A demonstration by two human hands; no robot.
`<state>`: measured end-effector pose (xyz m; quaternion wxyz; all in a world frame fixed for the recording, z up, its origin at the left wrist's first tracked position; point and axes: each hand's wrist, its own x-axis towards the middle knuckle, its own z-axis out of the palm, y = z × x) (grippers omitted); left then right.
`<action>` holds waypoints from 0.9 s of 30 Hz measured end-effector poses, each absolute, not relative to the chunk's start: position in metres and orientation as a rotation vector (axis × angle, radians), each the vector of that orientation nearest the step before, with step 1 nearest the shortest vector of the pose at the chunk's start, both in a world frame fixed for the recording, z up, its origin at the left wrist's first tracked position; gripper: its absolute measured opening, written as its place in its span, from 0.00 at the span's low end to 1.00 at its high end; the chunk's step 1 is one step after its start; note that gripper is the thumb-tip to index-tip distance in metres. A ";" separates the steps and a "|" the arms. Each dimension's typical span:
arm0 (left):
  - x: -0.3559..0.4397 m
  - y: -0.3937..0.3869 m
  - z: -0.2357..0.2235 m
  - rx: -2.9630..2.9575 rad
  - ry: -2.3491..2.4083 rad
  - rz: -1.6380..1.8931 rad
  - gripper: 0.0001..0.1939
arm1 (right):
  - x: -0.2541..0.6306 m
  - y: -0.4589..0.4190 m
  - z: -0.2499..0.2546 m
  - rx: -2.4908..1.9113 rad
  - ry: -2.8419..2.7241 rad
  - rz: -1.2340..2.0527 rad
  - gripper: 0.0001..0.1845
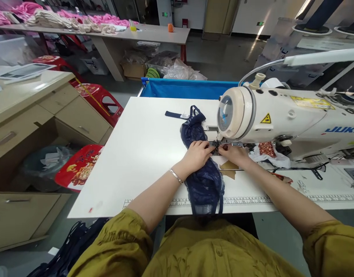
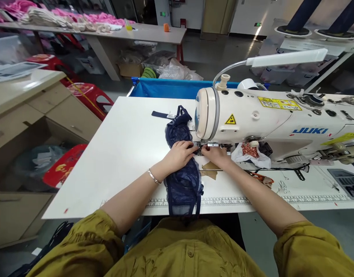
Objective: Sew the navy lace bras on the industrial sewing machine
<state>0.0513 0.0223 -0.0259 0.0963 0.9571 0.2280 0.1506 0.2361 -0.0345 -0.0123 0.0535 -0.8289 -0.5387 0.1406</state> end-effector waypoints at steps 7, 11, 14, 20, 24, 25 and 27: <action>0.054 0.019 -0.028 2.918 0.672 0.430 0.20 | 0.223 -0.038 -0.008 -2.707 -1.634 0.330 0.22; 0.056 0.017 -0.028 2.925 0.686 0.423 0.20 | 0.224 -0.037 -0.007 -2.716 -1.658 0.316 0.22; 0.057 0.016 -0.028 2.955 0.695 0.405 0.21 | 0.225 -0.036 -0.007 -2.694 -1.661 0.311 0.21; 0.058 0.016 -0.027 2.968 0.712 0.361 0.21 | 0.232 -0.035 -0.015 -2.607 -1.613 0.319 0.16; 0.060 0.015 -0.024 2.964 0.736 0.310 0.20 | 0.236 -0.036 -0.024 -2.562 -1.545 0.344 0.14; 0.061 0.015 -0.023 2.964 0.739 0.305 0.20 | 0.238 -0.035 -0.027 -2.537 -1.539 0.364 0.13; 0.061 0.015 -0.022 2.965 0.741 0.305 0.20 | 0.242 -0.034 -0.029 -2.459 -1.545 0.442 0.13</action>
